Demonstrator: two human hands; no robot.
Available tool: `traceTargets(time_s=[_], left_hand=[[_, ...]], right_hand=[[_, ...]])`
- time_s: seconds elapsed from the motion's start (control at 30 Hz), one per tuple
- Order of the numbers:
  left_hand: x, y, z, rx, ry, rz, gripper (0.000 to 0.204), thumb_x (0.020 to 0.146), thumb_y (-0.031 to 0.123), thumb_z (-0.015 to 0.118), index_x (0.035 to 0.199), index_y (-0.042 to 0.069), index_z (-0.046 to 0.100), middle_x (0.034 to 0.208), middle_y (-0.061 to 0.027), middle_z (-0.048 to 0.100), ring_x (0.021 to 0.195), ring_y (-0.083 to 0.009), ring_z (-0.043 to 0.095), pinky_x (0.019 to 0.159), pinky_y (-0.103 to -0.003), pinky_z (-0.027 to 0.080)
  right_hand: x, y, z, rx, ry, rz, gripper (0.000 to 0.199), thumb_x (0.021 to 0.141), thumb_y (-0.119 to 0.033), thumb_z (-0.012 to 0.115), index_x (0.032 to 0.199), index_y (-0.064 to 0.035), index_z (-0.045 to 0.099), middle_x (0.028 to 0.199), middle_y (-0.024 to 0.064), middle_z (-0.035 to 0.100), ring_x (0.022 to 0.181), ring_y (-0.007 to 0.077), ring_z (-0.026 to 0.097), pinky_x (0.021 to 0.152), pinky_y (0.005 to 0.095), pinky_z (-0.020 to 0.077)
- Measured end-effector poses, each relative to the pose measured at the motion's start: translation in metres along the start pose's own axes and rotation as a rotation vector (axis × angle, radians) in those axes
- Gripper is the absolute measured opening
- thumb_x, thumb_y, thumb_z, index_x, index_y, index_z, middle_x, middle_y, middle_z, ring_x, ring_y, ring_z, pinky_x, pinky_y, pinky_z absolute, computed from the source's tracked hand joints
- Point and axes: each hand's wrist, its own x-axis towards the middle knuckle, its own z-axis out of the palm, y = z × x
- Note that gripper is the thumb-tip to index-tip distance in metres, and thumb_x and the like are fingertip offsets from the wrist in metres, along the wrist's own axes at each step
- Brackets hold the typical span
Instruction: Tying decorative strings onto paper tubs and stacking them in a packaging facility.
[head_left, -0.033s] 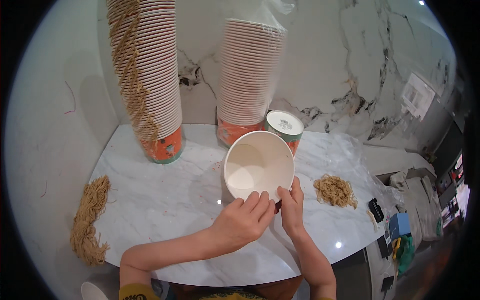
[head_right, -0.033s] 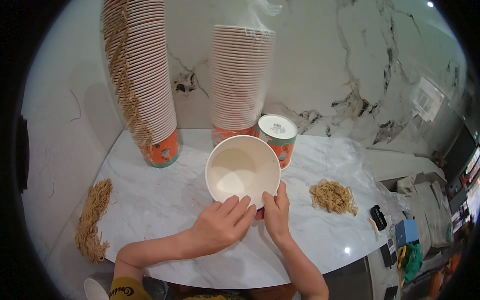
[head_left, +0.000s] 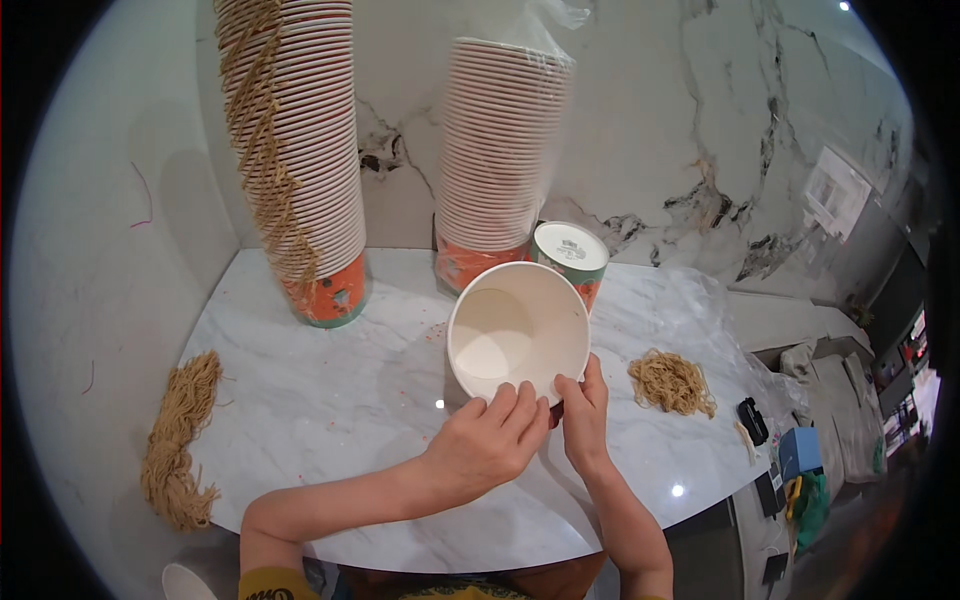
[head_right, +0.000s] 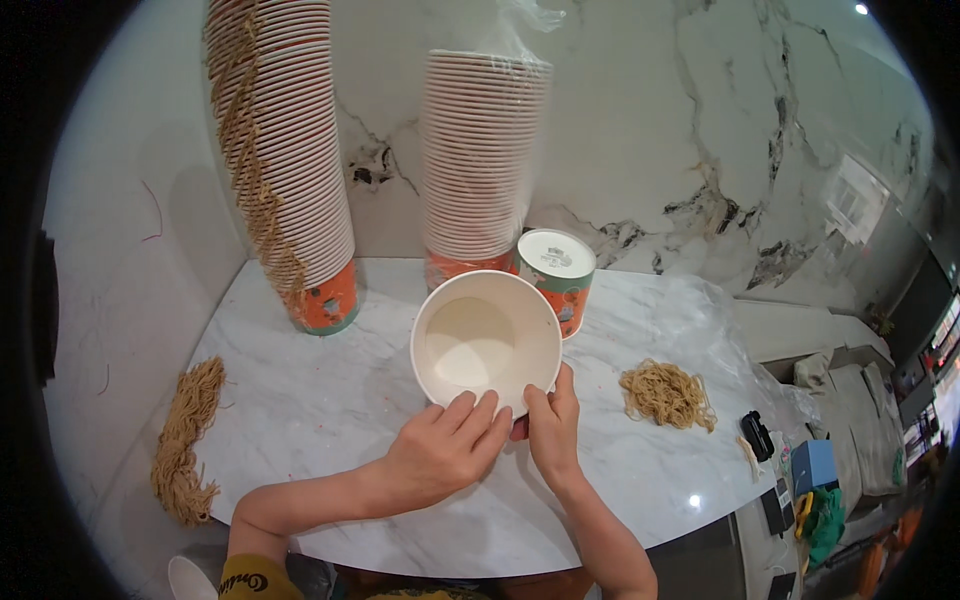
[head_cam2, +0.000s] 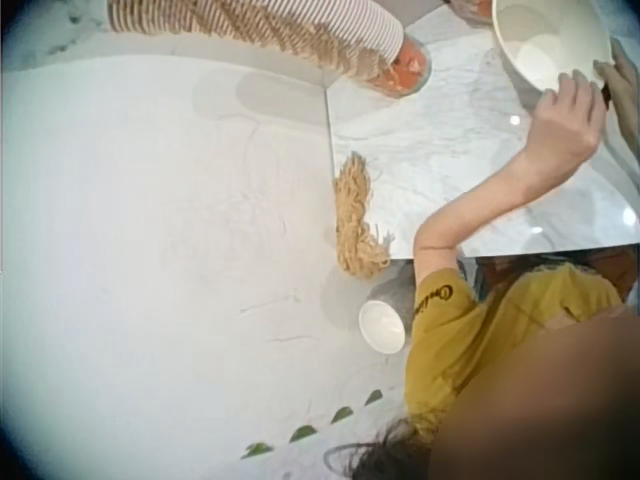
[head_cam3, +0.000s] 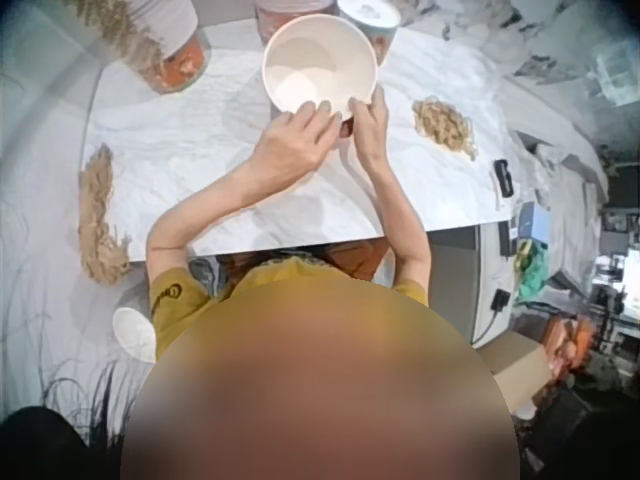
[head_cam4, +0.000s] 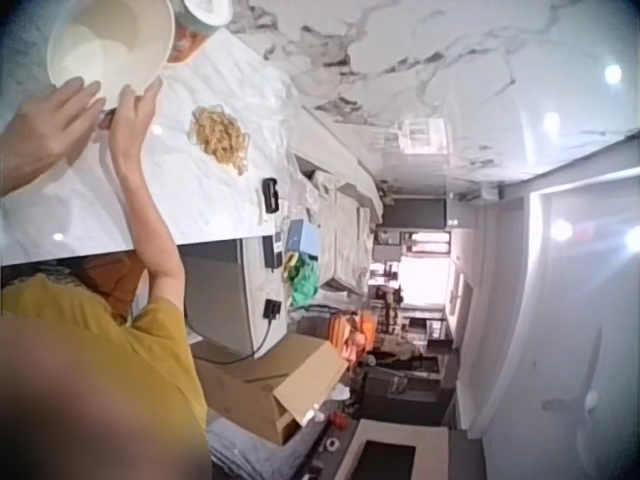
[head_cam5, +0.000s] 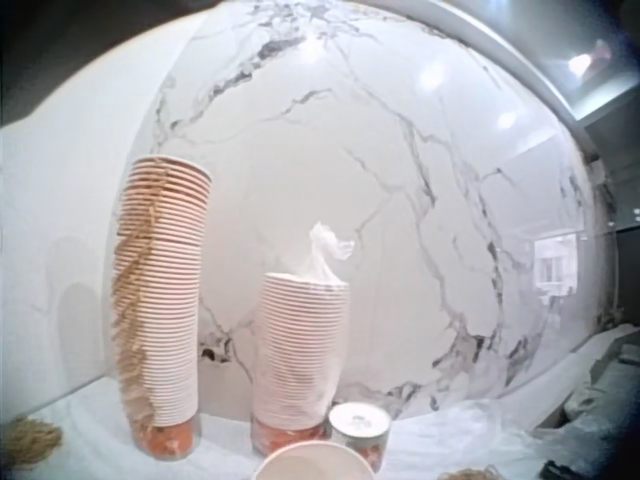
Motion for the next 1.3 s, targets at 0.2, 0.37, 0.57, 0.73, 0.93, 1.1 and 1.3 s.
traceTargets(time_s=[0.2, 0.37, 0.57, 0.73, 0.93, 1.1, 1.3], left_hand=[[-0.008, 0.003, 0.015, 0.194, -0.072, -0.041, 0.025, 0.075, 0.016, 0.067, 0.096, 0.002, 0.067, 0.091, -0.0079, 0.062, 0.083, -0.0193, 0.059, 0.057, -0.025, 0.046], [-0.005, -0.005, 0.006, 0.08, -0.058, -0.04, 0.013, 0.076, 0.016, 0.067, 0.082, 0.006, 0.061, 0.075, -0.002, 0.05, 0.075, -0.0166, 0.054, 0.053, -0.026, 0.044], [-0.002, -0.012, -0.001, -0.005, -0.06, -0.046, 0.012, 0.074, 0.013, 0.067, 0.081, 0.006, 0.061, 0.076, -0.0028, 0.053, 0.076, -0.0172, 0.056, 0.058, -0.028, 0.048], [-0.002, -0.018, -0.005, -0.258, -0.043, -0.157, 0.016, 0.069, 0.004, 0.067, 0.083, 0.006, 0.059, 0.075, -0.0057, 0.055, 0.073, -0.0236, 0.059, 0.058, -0.035, 0.051], [-0.003, -0.045, 0.001, -0.487, 0.008, -0.332, 0.015, 0.072, 0.001, 0.066, 0.085, 0.006, 0.06, 0.079, -0.0094, 0.057, 0.078, -0.0308, 0.061, 0.063, -0.042, 0.051], [-0.005, -0.055, -0.002, -0.437, -0.04, -0.353, 0.017, 0.069, 0.001, 0.064, 0.083, 0.005, 0.057, 0.082, -0.0114, 0.057, 0.082, -0.0317, 0.06, 0.068, -0.044, 0.052], [-0.011, -0.088, 0.012, -0.406, -0.112, -0.23, 0.019, 0.065, -0.001, 0.062, 0.081, 0.003, 0.053, 0.084, -0.0129, 0.057, 0.087, -0.0339, 0.057, 0.076, -0.044, 0.048]], right_hand=[[0.0, -0.003, -0.004, -0.005, -0.052, 0.006, 0.025, 0.097, -0.009, 0.046, 0.122, -0.0033, 0.048, 0.092, 0.0091, 0.064, 0.059, 0.009, 0.058, 0.044, 0.0233, 0.0467], [0.003, 0.005, -0.005, -0.07, 0.009, -0.085, 0.02, 0.103, -0.016, 0.049, 0.115, -0.001, 0.055, 0.092, 0.0052, 0.061, 0.069, 0.0076, 0.056, 0.055, 0.0235, 0.0477], [0.013, 0.014, -0.013, -0.234, 0.071, -0.18, 0.029, 0.108, -0.024, 0.048, 0.112, 0.002, 0.061, 0.096, 0.0035, 0.058, 0.089, 0.012, 0.053, 0.08, 0.0266, 0.0437], [0.017, 0.023, -0.016, -0.167, 0.051, -0.271, 0.041, 0.109, -0.032, 0.042, 0.124, 0.0031, 0.059, 0.107, 0.0078, 0.058, 0.102, 0.0154, 0.052, 0.092, 0.0283, 0.0412], [0.016, 0.03, -0.012, -0.254, -0.017, -0.434, 0.043, 0.108, -0.03, 0.044, 0.135, 0.0024, 0.054, 0.124, 0.0128, 0.053, 0.112, 0.0213, 0.054, 0.098, 0.0326, 0.0442], [0.008, 0.029, -0.005, -0.358, -0.023, -0.548, 0.047, 0.105, -0.03, 0.05, 0.139, 0.0013, 0.049, 0.129, 0.0145, 0.052, 0.118, 0.024, 0.054, 0.1, 0.0369, 0.0455], [0.006, 0.026, -0.008, -0.281, 0.018, -0.593, 0.043, 0.103, -0.025, 0.053, 0.137, 0.0011, 0.05, 0.129, 0.0137, 0.052, 0.12, 0.0243, 0.054, 0.1, 0.0384, 0.0462]])
